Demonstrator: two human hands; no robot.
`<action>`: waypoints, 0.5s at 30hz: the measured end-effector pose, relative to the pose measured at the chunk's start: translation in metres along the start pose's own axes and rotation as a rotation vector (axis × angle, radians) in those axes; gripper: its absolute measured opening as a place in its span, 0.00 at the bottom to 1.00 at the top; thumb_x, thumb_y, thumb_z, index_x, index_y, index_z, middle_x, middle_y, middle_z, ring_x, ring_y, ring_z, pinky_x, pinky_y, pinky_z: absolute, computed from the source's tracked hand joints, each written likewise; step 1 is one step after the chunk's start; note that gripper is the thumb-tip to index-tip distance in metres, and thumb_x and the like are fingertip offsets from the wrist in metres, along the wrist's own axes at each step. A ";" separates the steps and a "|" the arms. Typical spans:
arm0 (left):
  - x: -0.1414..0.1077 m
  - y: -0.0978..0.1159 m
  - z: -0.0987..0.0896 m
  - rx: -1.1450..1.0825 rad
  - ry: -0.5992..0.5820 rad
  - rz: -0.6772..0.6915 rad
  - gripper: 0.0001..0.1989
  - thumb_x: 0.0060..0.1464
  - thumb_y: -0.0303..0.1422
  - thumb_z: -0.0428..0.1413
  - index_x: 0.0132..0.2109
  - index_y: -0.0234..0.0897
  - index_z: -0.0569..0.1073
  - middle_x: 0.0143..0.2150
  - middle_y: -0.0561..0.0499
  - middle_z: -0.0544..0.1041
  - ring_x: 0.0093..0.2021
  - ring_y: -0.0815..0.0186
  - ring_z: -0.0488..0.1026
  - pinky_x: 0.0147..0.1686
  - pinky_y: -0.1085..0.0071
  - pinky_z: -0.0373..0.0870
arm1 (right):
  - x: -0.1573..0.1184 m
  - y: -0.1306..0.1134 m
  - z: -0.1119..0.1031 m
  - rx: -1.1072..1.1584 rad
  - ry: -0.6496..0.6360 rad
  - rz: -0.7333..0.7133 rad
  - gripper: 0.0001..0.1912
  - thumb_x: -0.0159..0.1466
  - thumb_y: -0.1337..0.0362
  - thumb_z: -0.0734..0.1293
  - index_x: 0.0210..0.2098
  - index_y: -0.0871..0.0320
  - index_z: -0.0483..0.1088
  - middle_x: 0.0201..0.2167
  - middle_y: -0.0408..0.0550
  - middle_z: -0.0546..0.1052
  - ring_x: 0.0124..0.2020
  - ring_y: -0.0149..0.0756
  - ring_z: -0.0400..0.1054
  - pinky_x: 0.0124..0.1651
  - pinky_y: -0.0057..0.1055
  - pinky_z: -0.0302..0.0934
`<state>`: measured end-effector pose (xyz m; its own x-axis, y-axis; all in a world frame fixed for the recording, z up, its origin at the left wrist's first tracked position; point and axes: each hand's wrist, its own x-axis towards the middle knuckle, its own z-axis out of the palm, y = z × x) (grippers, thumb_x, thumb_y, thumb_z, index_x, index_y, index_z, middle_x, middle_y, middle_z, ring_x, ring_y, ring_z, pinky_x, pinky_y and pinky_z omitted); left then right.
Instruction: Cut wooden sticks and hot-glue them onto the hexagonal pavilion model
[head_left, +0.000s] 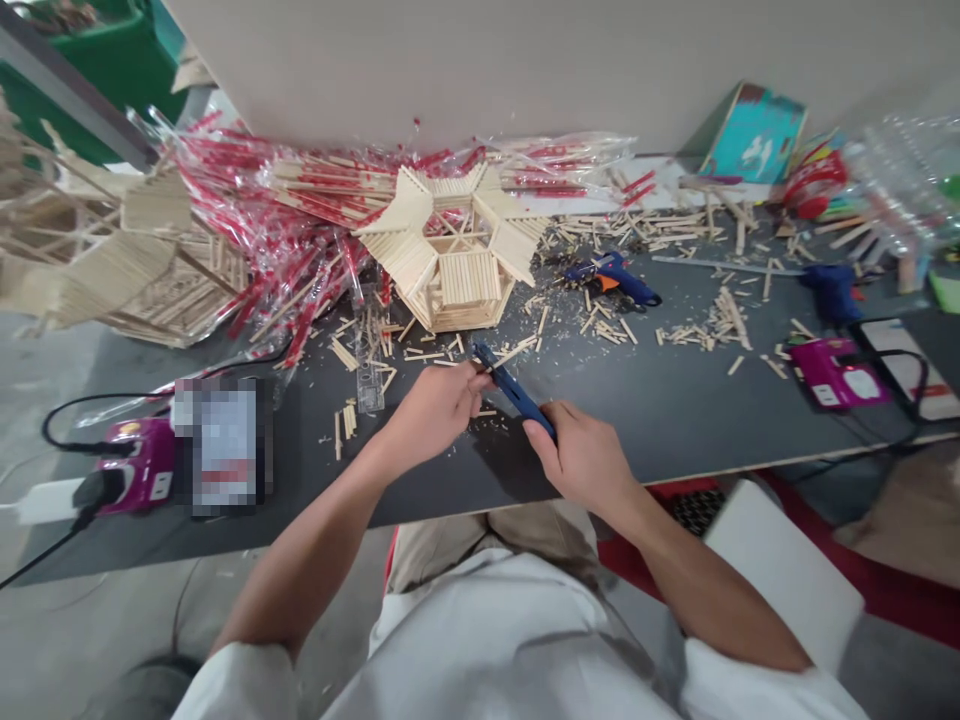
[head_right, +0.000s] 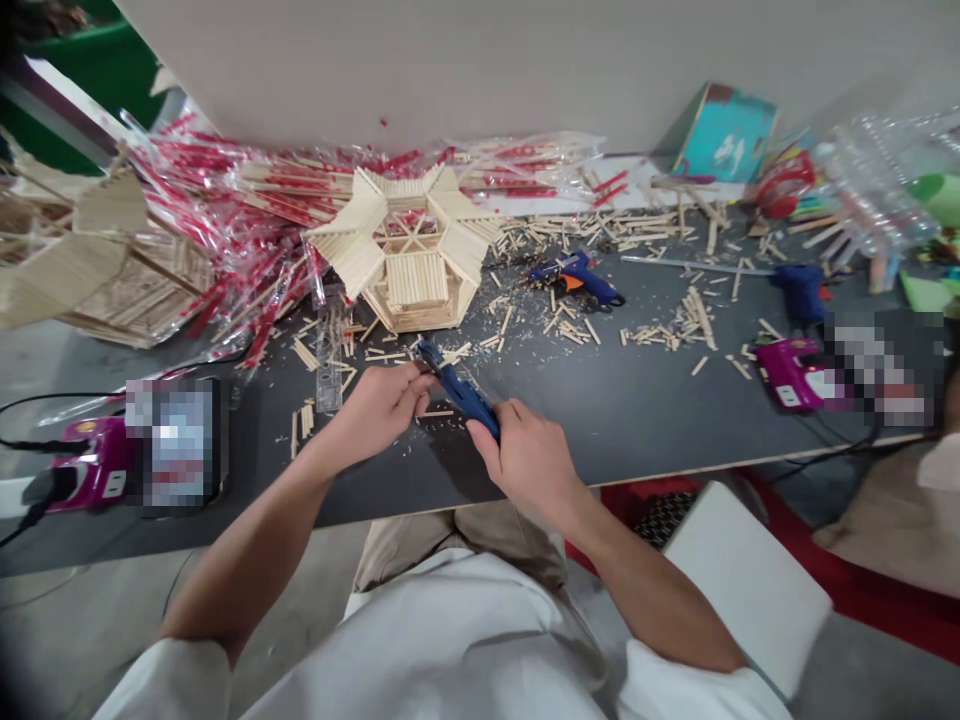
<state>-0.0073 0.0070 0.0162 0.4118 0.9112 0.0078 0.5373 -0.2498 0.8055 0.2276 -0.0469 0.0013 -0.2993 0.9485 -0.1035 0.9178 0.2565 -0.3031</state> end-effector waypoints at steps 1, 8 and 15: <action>0.000 0.000 0.001 0.000 -0.007 -0.005 0.16 0.70 0.29 0.48 0.31 0.38 0.69 0.28 0.52 0.77 0.28 0.68 0.74 0.34 0.73 0.65 | -0.001 0.001 0.001 -0.009 0.002 -0.001 0.25 0.79 0.51 0.53 0.45 0.61 0.74 0.39 0.54 0.80 0.39 0.47 0.77 0.36 0.37 0.51; -0.018 0.006 -0.001 -0.045 -0.017 -0.084 0.17 0.75 0.33 0.44 0.40 0.38 0.75 0.27 0.54 0.77 0.29 0.67 0.74 0.37 0.71 0.67 | -0.006 0.014 0.007 -0.112 0.010 0.006 0.23 0.80 0.54 0.54 0.37 0.59 0.72 0.31 0.52 0.80 0.31 0.43 0.75 0.32 0.37 0.43; -0.052 -0.012 0.004 0.222 0.008 -0.168 0.17 0.76 0.38 0.46 0.42 0.39 0.76 0.37 0.50 0.81 0.37 0.61 0.77 0.40 0.67 0.68 | -0.020 0.044 0.015 -0.225 0.167 -0.057 0.27 0.79 0.48 0.53 0.36 0.59 0.72 0.32 0.54 0.78 0.36 0.45 0.73 0.36 0.36 0.52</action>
<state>-0.0319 -0.0390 0.0036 0.2982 0.9482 -0.1095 0.7463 -0.1601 0.6461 0.2695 -0.0570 -0.0244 -0.3222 0.9440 0.0707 0.9411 0.3275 -0.0846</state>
